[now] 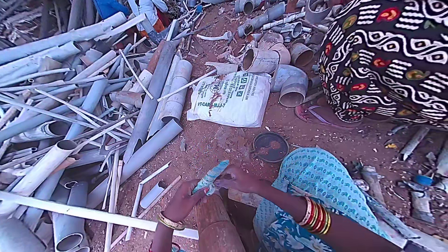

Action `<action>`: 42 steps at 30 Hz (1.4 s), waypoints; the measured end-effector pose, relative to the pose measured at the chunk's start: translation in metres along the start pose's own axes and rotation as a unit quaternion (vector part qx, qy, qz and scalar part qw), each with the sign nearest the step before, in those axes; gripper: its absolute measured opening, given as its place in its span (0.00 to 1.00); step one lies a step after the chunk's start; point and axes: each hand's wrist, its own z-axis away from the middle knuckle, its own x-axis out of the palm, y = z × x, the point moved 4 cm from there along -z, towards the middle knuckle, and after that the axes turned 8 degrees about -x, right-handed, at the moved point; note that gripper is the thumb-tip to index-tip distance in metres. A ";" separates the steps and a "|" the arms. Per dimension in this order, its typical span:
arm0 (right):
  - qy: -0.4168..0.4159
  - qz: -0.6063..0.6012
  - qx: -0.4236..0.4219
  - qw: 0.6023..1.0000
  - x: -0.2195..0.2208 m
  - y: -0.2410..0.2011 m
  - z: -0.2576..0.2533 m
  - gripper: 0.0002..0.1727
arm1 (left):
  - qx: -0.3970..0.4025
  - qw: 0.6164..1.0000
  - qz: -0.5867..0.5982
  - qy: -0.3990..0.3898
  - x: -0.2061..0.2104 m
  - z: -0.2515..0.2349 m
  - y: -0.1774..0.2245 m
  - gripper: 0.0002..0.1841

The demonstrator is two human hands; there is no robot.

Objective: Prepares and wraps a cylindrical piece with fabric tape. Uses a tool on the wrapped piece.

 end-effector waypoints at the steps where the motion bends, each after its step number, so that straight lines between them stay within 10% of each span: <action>1: -0.002 -0.019 0.008 1.000 0.003 0.000 0.000 0.12 | 0.000 1.000 -0.003 -0.008 0.002 0.000 0.000 0.05; 12: 0.155 0.121 -0.052 0.979 -0.013 -0.018 0.001 0.15 | -0.032 0.999 -0.001 -0.018 0.000 0.000 -0.001 0.06; 25: 0.156 -0.109 0.040 0.981 -0.008 -0.005 0.000 0.02 | -0.027 0.989 0.143 0.027 0.009 -0.010 -0.002 0.06; 42: 0.119 -0.011 0.048 0.992 0.000 -0.012 0.000 0.08 | -0.091 0.962 0.225 0.126 0.033 -0.020 -0.007 0.07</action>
